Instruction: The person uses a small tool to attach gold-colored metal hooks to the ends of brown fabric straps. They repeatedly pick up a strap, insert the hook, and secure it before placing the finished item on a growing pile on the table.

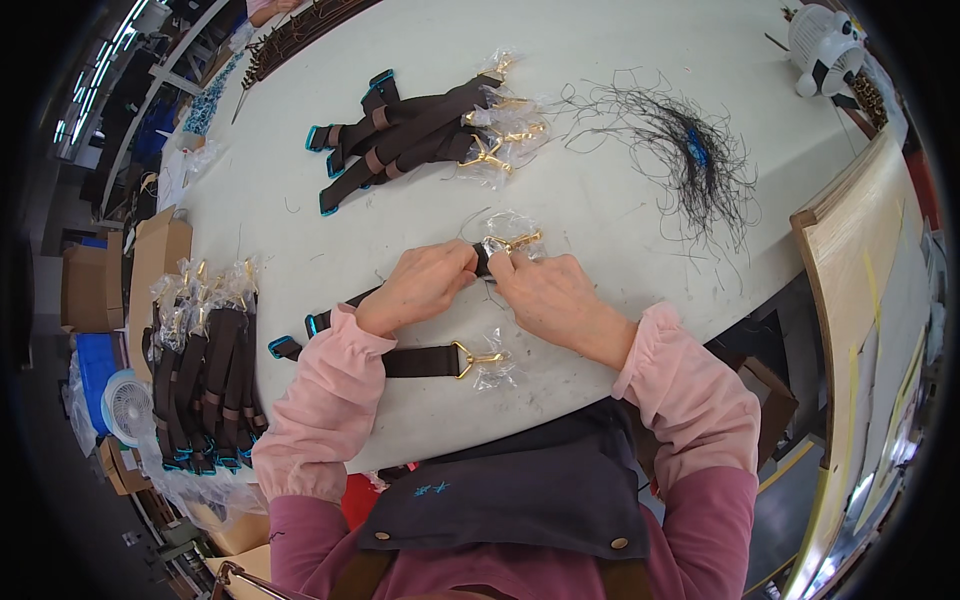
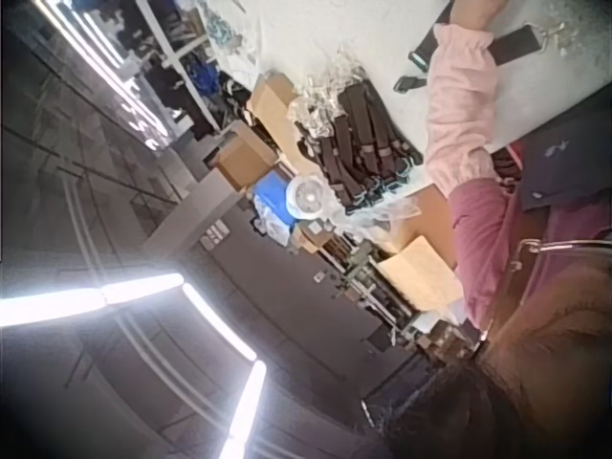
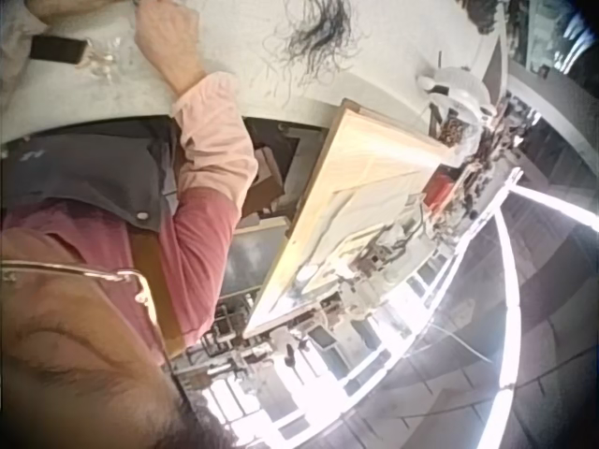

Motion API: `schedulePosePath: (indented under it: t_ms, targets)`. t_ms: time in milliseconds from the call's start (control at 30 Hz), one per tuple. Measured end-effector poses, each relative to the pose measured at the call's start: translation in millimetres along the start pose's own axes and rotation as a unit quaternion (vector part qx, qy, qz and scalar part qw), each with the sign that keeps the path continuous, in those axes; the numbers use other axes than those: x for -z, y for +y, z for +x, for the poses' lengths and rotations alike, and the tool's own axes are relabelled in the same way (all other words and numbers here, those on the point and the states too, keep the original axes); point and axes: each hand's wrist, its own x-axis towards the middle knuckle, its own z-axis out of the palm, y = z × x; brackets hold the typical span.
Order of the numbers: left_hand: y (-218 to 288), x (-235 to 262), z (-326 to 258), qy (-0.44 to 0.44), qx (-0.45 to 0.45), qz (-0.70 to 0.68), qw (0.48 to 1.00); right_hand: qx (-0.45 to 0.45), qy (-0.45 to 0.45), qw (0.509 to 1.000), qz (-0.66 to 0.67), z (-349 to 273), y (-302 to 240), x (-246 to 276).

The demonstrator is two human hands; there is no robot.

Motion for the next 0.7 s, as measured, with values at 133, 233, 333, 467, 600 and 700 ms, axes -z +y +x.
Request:
schedulePosePath:
  t_ms: [133, 233, 333, 467, 600, 700]
  targets:
    - [1, 1, 3, -0.010, 0.014, 0.000, 1.000, 0.002, 0.008, 1.000, -0.003, 0, 2, -5]
    - [3, 2, 5, -0.019, 0.014, 0.001, 1.000, 0.007, 0.010, 1.000, -0.013, 0, 2, -8]
    - [4, 2, 6, -0.017, 0.006, -0.004, 1.000, 0.015, 0.011, 1.000, -0.023, -1, 2, -11]
    - [6, 4, 6, -0.003, 0.010, -0.041, 0.999, 0.031, -0.010, 0.999, -0.033, 0, 2, -11]
    - [0, 10, -8, 0.096, 0.005, -0.003, 0.995, -0.019, 0.025, 0.999, 0.031, 2, 6, 11]
    - [3, 11, -25, 0.094, -0.024, 0.102, 0.990, -0.048, 0.026, 0.998, 0.013, 4, 29, 15]
